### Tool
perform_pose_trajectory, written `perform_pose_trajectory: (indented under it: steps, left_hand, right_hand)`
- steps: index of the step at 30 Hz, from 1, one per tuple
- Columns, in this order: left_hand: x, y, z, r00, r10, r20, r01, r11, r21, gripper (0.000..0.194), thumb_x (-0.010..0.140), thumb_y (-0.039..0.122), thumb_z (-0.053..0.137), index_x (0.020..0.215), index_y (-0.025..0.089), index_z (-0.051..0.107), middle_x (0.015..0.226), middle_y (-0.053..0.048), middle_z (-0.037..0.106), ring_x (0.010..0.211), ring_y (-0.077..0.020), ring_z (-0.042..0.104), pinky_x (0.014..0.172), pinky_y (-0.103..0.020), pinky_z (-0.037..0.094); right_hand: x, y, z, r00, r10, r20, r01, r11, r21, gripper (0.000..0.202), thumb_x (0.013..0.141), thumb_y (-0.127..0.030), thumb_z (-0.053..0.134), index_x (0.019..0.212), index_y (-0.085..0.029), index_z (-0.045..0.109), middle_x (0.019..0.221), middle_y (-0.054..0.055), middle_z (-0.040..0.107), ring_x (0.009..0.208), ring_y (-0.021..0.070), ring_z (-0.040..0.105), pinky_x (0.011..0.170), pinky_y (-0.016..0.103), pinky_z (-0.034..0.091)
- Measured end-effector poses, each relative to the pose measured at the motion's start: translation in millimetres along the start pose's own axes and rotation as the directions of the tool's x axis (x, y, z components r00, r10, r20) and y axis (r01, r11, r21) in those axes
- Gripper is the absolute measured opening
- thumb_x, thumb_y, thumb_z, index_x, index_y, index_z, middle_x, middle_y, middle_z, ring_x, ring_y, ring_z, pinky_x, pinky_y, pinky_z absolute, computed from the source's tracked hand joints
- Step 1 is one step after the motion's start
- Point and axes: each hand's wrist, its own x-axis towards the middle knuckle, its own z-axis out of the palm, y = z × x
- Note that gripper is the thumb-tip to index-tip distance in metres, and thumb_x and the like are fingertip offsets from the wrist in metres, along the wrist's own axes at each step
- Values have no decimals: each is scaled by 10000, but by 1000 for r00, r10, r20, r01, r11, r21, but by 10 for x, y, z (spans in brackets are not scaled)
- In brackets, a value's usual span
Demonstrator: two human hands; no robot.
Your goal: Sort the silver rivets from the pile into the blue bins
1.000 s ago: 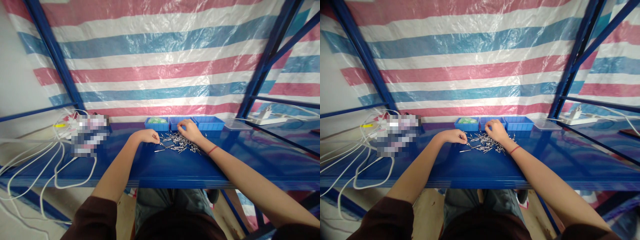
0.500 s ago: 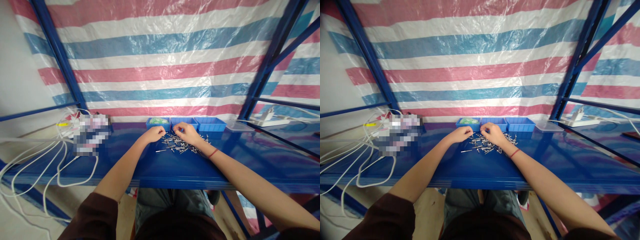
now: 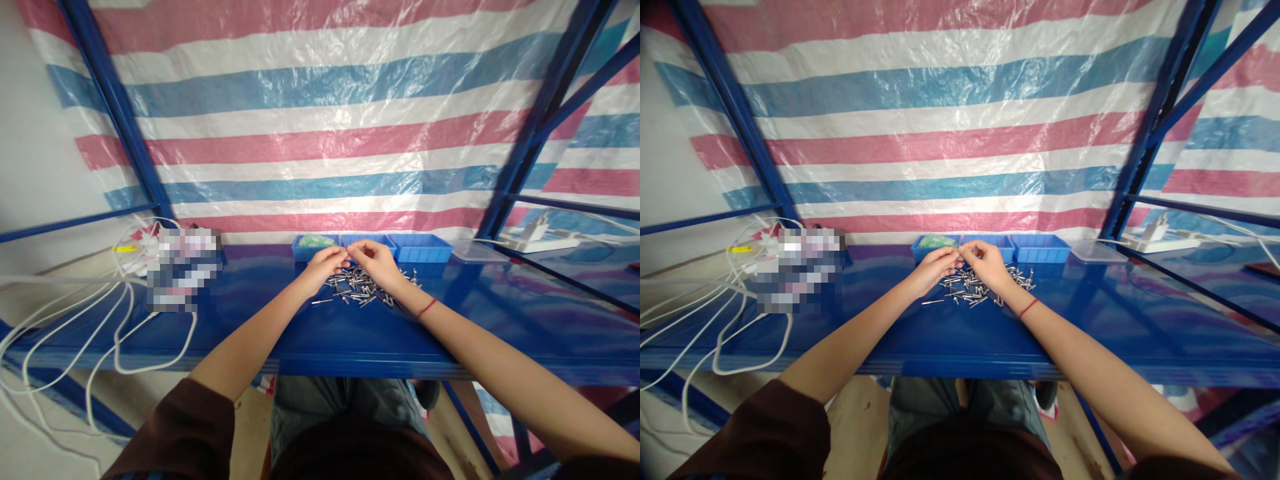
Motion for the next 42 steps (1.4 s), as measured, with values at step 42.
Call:
perform_pose_trajectory:
  steps: [42]
  left_hand:
    - [91,16,-168,950,313,22,-287,838,465,218,814,365,544,869,157,575,805,-20,632,656,-93,592,668,-231,464]
  right_hand:
    - [19,11,-83,966,-188,177,242,899,-365,326,872,-397,436,801,-158,645,774,52,642,711,159,569,662,275,429]
